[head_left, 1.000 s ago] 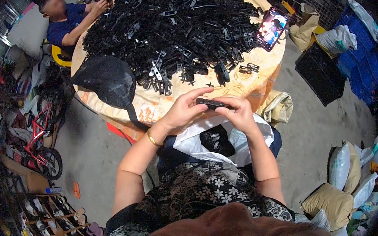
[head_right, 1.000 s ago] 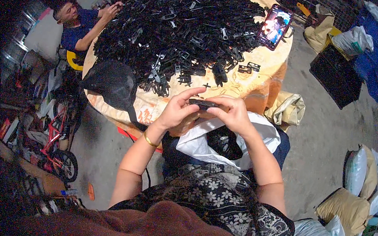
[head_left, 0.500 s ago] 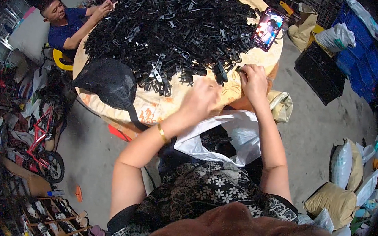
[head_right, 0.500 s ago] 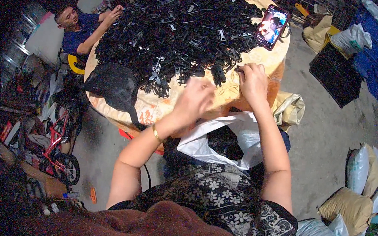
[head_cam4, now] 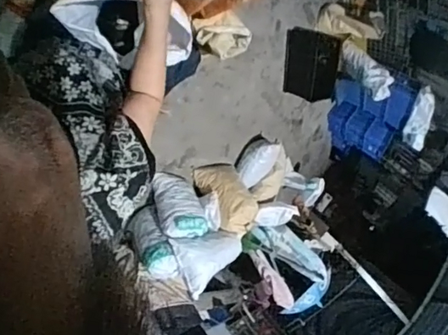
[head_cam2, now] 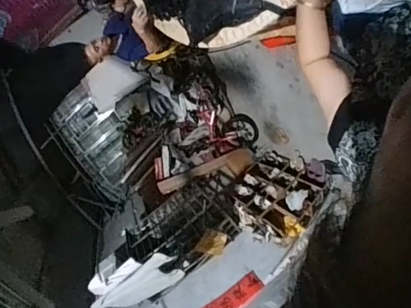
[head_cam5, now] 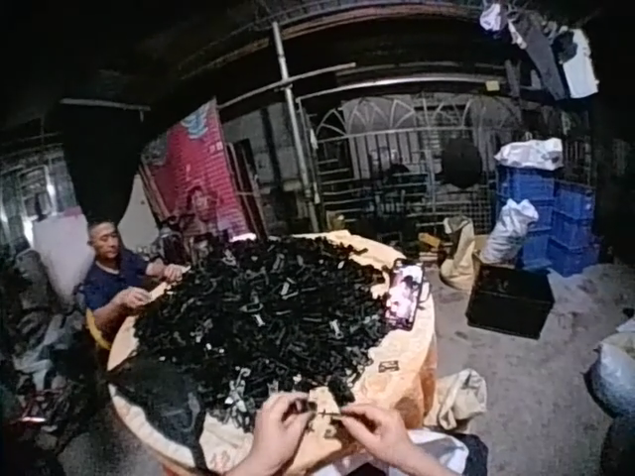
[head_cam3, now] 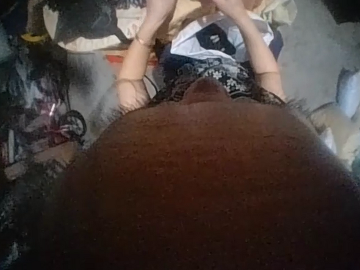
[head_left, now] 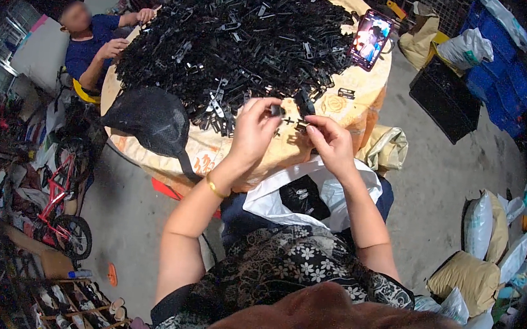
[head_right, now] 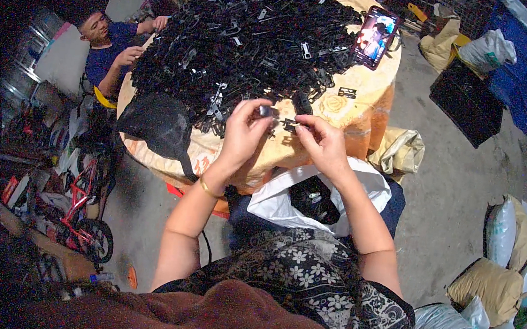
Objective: The person assembles small plastic components by hand, taking pieces from a pile on the table, fitting them together, and placing the finished parts into a plastic bag.
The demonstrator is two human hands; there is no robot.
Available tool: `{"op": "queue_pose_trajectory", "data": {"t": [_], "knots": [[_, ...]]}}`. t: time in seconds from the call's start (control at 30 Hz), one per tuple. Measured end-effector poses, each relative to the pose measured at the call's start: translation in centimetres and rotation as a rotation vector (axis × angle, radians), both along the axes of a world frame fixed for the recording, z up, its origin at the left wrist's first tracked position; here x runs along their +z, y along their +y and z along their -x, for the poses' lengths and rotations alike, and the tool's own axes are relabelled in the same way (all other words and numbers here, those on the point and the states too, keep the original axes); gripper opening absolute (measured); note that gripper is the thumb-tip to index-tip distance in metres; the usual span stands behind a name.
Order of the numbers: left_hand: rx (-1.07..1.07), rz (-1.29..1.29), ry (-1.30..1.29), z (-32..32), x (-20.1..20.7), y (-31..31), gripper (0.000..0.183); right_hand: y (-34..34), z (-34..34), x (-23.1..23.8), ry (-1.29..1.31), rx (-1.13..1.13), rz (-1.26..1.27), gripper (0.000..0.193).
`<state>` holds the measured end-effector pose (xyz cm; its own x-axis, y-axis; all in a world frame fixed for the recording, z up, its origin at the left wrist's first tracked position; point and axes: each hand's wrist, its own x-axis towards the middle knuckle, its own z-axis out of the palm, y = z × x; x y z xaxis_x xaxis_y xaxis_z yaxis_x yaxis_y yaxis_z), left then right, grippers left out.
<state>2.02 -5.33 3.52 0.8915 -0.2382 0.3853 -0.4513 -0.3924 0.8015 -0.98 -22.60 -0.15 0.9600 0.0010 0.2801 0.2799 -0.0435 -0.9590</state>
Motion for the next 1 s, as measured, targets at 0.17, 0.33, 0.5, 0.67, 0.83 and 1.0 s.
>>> {"op": "queue_pose_trajectory", "data": {"t": [0.17,0.33,0.5,0.67,0.83,1.0], "knots": [[-0.235,0.625,0.583,1.9,-2.5,0.8,0.028,0.9,0.4,0.4,-0.09,-0.035,0.162,0.022],[-0.218,0.508,0.52,2.8,-2.8,0.8,0.034,1.8,0.9,0.9,-0.448,-0.15,0.531,0.016],[-0.314,0.735,0.715,2.9,-3.9,1.1,0.04,1.9,1.6,2.0,-0.526,-0.139,0.773,0.013],[-0.339,0.796,0.773,2.3,-4.4,2.1,0.039,2.0,0.6,2.4,-0.257,-0.086,0.974,0.026],[-0.292,0.801,0.806,1.6,-4.0,2.0,0.035,1.1,-5.7,2.4,-0.452,-0.191,0.801,0.022],[-0.19,0.71,0.804,1.6,-3.8,1.6,0.033,2.1,-10.4,1.1,-0.729,-0.245,1.136,0.014]]}}
